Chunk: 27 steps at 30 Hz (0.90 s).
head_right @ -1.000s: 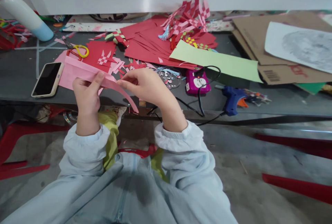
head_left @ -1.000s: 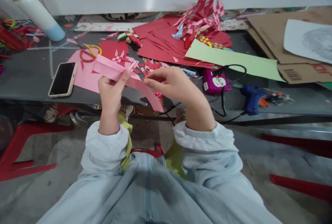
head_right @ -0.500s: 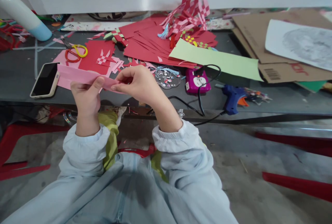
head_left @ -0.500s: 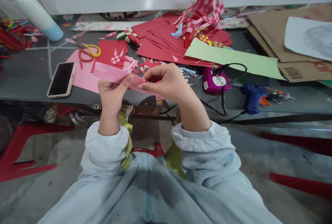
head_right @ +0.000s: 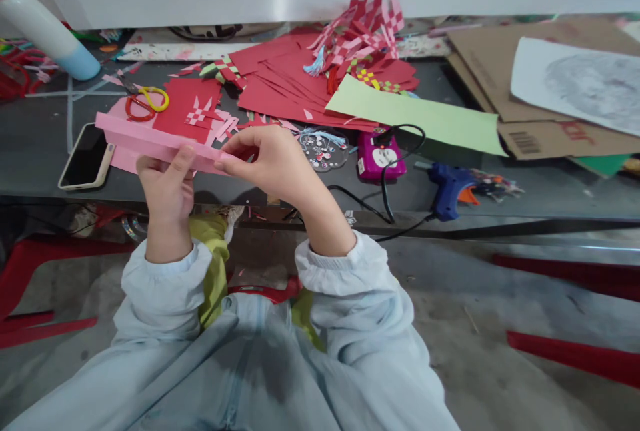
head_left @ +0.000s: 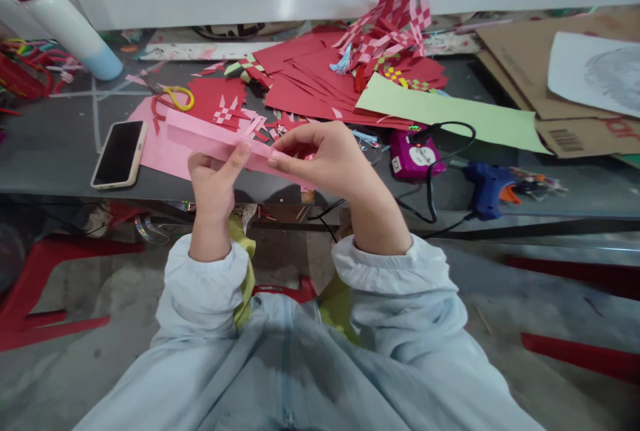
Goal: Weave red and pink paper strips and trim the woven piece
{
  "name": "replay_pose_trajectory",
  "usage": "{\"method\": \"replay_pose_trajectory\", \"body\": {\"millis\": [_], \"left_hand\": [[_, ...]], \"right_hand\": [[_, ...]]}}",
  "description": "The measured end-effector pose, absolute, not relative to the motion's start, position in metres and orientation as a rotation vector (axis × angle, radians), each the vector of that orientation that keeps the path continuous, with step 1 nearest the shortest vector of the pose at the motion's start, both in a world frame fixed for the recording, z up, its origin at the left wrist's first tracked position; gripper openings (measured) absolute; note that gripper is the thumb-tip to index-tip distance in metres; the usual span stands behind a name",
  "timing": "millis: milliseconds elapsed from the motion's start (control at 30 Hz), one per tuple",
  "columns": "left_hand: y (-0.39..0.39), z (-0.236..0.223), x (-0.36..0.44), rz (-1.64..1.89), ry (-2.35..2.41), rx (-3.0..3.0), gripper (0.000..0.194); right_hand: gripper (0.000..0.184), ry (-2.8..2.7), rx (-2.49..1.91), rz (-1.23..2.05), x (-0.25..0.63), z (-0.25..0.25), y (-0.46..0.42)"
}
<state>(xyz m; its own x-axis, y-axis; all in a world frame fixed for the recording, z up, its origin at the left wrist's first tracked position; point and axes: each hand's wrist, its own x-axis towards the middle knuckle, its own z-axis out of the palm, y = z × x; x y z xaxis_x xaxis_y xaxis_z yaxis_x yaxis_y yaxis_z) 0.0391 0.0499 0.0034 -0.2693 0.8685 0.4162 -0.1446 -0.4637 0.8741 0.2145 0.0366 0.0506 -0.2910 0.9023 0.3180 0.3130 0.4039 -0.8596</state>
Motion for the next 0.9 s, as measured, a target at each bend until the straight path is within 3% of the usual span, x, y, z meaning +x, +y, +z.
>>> {"method": "replay_pose_trajectory", "body": {"millis": [233,900], "left_hand": [[0.045,0.009,0.043,1.663,0.835,1.425,0.008],[0.048,0.01,0.055,1.798,0.963,1.025,0.031]], "right_hand": [[0.02,-1.913,-1.1,0.645,0.211,0.054,0.033],[0.015,-1.851,-1.11,0.745,0.21,0.053,0.034]]}}
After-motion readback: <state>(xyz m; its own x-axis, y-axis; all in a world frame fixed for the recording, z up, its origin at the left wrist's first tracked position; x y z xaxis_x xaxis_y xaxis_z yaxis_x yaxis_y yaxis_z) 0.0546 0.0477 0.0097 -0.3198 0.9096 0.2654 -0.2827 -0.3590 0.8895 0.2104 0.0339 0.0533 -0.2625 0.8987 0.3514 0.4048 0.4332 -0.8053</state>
